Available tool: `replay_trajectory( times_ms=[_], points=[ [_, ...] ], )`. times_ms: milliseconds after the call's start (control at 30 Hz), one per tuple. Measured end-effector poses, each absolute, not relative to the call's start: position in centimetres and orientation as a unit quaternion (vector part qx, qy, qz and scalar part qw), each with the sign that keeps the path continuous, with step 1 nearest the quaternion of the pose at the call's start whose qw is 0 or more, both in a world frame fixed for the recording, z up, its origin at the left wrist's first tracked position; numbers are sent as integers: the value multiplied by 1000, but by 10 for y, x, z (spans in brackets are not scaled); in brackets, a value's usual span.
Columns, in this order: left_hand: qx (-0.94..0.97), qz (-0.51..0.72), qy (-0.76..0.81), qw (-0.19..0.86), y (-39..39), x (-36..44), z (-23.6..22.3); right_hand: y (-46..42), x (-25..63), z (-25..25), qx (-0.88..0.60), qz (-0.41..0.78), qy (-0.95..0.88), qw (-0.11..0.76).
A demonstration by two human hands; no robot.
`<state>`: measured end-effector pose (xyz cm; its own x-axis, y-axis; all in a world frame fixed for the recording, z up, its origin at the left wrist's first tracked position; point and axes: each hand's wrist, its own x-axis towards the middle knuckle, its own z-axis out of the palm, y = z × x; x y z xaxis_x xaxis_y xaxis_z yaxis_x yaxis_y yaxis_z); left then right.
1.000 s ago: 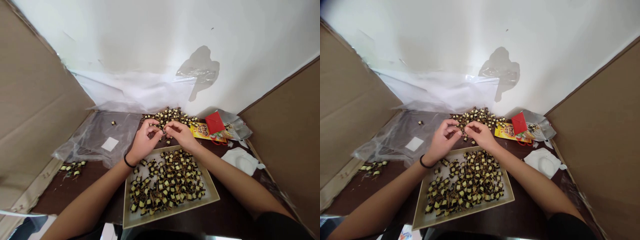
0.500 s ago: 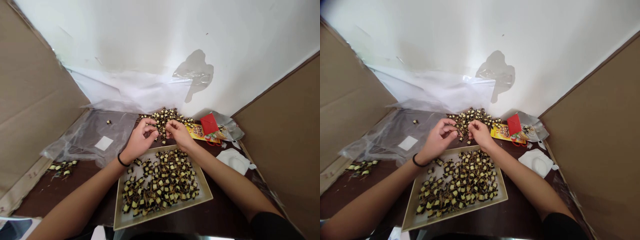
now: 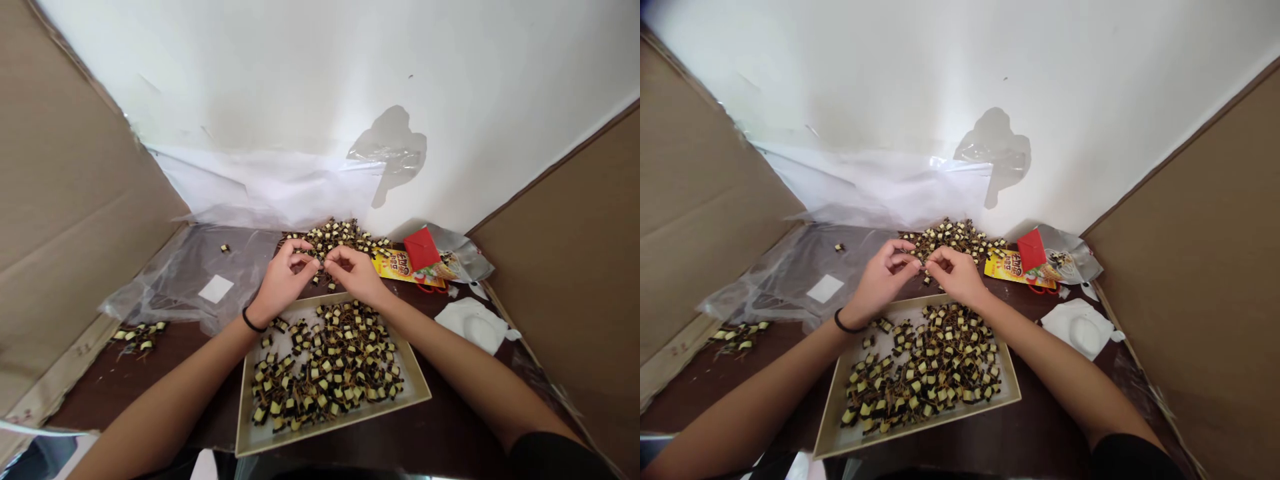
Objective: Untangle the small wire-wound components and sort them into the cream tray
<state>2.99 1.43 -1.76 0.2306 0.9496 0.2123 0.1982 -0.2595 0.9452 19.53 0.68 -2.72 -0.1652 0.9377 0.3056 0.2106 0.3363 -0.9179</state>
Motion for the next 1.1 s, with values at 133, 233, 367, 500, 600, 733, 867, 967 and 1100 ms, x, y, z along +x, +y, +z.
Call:
replay_trajectory(
  times_ms=[133,233,367,500,600,733,867,967,1100],
  points=[
    [672,420,445,417,14,29,-17,11,196,-30,-419,419,-656,467],
    [675,409,445,424,14,29,-15,11,196,-33,-417,436,-653,458],
    [686,404,434,422,13,29,-13,12,195,-36,-427,431,-653,452],
    [688,408,430,420,12,30,-12,12,195,-35,-441,412,-661,446],
    [680,414,439,418,12,30,-11,11,195,-33,-450,403,-660,446],
    [681,418,440,411,11,30,-12,9,194,-32,-450,395,-665,447],
    [690,429,434,390,11,30,-14,7,193,-30,-452,391,-664,449],
    [692,434,441,372,10,29,-15,7,193,-31,-458,403,-654,447],
    [689,446,446,356,9,30,-15,6,193,-32,-459,418,-643,448]
  ],
)
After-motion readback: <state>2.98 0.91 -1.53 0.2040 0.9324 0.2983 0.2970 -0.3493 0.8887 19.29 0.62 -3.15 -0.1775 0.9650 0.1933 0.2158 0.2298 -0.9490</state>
